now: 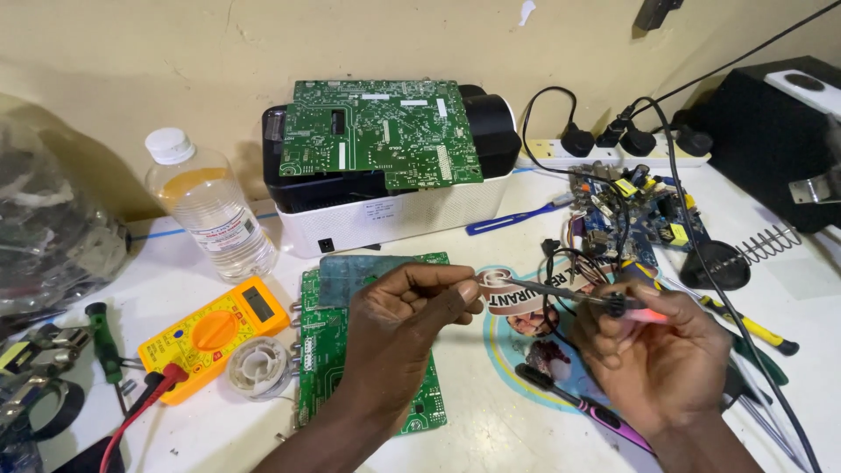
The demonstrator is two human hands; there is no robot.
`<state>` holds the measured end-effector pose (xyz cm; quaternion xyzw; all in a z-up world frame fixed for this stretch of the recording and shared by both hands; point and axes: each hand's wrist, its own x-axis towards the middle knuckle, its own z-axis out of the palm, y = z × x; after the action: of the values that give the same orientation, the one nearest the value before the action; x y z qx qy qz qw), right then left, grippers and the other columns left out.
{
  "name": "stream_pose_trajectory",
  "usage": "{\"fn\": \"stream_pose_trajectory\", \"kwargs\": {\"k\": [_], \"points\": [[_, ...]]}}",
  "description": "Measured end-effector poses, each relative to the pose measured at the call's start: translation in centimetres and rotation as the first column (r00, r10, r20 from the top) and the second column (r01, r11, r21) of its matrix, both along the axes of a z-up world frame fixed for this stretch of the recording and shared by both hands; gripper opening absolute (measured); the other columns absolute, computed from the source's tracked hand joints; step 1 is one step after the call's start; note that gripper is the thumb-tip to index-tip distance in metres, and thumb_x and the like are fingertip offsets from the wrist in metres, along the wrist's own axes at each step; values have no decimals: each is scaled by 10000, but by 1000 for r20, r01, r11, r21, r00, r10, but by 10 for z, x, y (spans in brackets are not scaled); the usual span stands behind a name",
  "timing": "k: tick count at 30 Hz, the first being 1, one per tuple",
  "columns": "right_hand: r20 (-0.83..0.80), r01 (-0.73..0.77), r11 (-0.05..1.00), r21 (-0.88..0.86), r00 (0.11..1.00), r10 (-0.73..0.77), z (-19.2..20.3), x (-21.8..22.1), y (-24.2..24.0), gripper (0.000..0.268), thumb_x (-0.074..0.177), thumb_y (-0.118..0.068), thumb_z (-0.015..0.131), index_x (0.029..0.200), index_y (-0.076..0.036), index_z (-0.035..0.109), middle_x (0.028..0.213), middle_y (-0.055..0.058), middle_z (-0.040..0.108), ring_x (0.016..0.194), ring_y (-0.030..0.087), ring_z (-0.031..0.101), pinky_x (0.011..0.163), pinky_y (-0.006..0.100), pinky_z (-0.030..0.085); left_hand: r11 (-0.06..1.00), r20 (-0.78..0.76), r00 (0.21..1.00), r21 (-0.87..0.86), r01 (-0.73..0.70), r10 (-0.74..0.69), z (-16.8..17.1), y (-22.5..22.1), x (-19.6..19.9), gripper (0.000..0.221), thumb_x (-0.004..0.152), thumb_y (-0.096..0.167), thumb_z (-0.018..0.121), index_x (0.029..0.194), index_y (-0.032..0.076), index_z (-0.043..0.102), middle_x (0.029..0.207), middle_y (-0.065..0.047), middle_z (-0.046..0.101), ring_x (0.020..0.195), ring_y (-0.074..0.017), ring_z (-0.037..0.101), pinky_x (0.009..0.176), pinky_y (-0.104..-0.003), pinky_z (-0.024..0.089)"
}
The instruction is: Repairing a circuit board by soldering components and testing connections with a multimeter.
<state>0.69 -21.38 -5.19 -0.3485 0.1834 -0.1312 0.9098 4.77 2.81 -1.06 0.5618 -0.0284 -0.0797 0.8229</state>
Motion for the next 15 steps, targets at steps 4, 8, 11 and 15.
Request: {"fn": "stream_pose_trajectory", "kwargs": {"k": [4, 8, 11, 15], "points": [[401, -257, 966, -24, 883, 245, 28, -6, 2, 222, 902, -165, 577, 769, 13, 590, 680, 163, 559, 484, 209, 406, 546, 355, 346, 991, -30, 999, 131, -22, 26, 0, 0, 1, 286, 790, 161, 815, 1044, 30, 821, 896, -136, 821, 811, -283, 770, 763, -429, 693], [324, 126, 924, -362, 946, -2, 41, -21, -36, 94, 860, -159, 663, 879, -67, 663, 748, 106, 670, 505, 301, 588, 413, 366, 419, 981, -167, 986, 188, 48, -16, 27, -1, -5, 382, 773, 148, 825, 1132, 19, 826, 858, -163, 807, 819, -269, 777, 757, -407, 654], [487, 502, 643, -579, 845, -221, 37, -6, -117, 114, 980, -147, 650, 890, -146, 580, 934, 110, 675, 625, 260, 672, 482, 306, 498, 919, -191, 979, 372, 133, -65, 35, 0, -6, 198, 856, 184, 794, 1010, 106, 892, 901, -86, 853, 867, -221, 772, 750, -428, 602], [413, 429, 12, -903, 875, -253, -65, -45, -314, 781, 1288, -699, 260, 1562, -6, 495, 1333, 203, 612, 1038, 248, 594, 751, 301, 456, 912, -159, 984, 385, 140, -84, 30, 1, -9, 186, 844, 170, 807, 997, 96, 882, 857, -71, 826, 796, -190, 703, 693, -369, 581]]}}
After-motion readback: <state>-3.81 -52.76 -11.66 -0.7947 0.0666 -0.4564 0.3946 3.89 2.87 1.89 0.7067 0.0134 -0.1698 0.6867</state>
